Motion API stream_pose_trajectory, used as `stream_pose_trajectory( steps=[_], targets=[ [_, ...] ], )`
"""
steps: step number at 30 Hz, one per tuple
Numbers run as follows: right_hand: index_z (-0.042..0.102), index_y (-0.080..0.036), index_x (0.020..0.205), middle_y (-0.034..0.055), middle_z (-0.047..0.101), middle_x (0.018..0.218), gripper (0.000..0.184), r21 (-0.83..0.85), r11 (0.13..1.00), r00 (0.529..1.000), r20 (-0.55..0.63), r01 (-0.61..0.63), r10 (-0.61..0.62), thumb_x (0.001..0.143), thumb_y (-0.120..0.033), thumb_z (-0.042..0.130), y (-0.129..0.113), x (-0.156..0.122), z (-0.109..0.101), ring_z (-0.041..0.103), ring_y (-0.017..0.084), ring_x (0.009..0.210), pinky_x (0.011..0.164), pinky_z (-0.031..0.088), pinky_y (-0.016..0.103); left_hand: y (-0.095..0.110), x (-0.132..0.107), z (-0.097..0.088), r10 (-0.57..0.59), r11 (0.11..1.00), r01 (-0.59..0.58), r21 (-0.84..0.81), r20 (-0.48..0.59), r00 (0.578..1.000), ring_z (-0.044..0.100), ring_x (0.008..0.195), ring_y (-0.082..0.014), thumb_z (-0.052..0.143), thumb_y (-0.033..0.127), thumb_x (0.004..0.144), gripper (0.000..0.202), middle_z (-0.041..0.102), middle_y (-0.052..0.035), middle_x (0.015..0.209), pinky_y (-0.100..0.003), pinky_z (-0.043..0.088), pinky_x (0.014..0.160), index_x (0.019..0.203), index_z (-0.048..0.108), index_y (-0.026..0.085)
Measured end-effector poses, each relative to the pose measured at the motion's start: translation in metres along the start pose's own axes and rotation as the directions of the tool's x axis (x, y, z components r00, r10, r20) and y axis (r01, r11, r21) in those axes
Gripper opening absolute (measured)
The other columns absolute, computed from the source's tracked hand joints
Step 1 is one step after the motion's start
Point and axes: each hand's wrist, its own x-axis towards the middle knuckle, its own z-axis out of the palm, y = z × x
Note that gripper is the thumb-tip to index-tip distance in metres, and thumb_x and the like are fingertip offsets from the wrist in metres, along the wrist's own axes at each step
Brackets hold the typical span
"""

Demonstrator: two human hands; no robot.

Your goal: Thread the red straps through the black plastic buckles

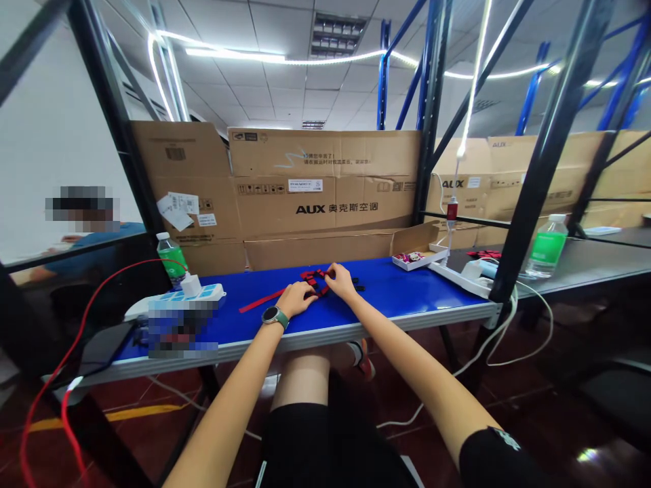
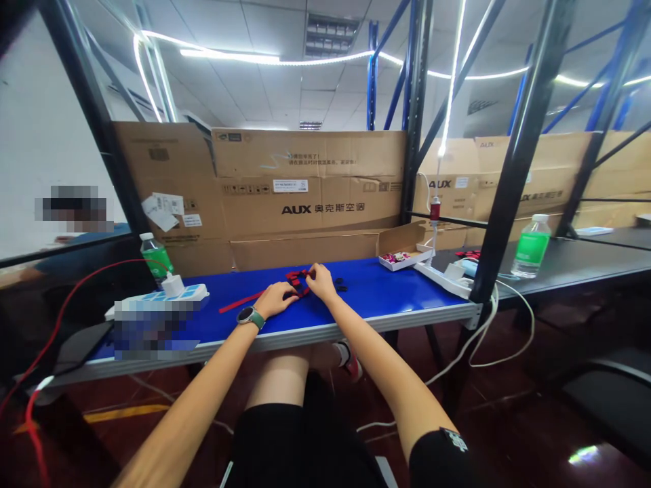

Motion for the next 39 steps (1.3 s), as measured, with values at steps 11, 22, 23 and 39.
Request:
stream_pose_trajectory(
  steps=[11,22,23,39],
  targets=[
    [0.071,-0.019,0.095,0.004,0.074,0.087,0.015,0.075,0.985,0.959,0.226,0.157,-0.17,0.087,-0.014,0.059,-0.007,-0.003,-0.003,0.065,0.018,0.077,0.075,0.046,0.026,-0.015,0.004,0.004,-0.068,0.99,0.045,-0.135,-0.173,0.983,0.07,0.096,-0.0229,0.06,0.014,0.087,0.021,0.076,-0.0074,0.102,-0.034,0.053,0.091,0.1,0.075,0.021],
    [0.074,-0.016,0.1,0.0101,0.075,0.097,0.021,-0.051,0.928,0.873,0.363,0.368,-0.326,0.094,-0.012,0.053,-0.025,-0.008,-0.001,0.068,0.019,0.084,0.077,0.043,0.024,-0.005,0.002,-0.006,-0.183,0.956,0.072,-0.286,-0.383,0.906,0.072,0.079,-0.018,0.062,0.019,0.087,0.009,0.076,-0.003,0.086,-0.028,0.055,0.075,0.092,0.069,0.021],
    [0.073,-0.015,0.099,0.0103,0.075,0.096,0.02,-0.073,0.921,0.873,0.354,0.383,-0.335,0.095,-0.014,0.053,-0.026,-0.009,-0.002,0.068,0.018,0.083,0.076,0.043,0.024,-0.005,0.002,-0.007,-0.177,0.955,0.064,-0.291,-0.384,0.906,0.072,0.079,-0.0178,0.062,0.019,0.087,0.01,0.076,-0.0028,0.087,-0.028,0.055,0.075,0.093,0.069,0.021],
    [0.071,-0.016,0.087,0.0082,0.074,0.084,0.014,0.011,0.964,0.919,0.299,0.266,-0.257,0.093,-0.026,0.064,-0.029,-0.011,-0.005,0.068,0.017,0.076,0.072,0.045,0.024,-0.001,0.0,-0.014,-0.094,0.942,-0.022,-0.335,-0.327,0.94,0.073,0.084,-0.0179,0.06,0.017,0.087,0.015,0.077,-0.0026,0.092,-0.028,0.056,0.079,0.095,0.072,0.021]
  ],
)
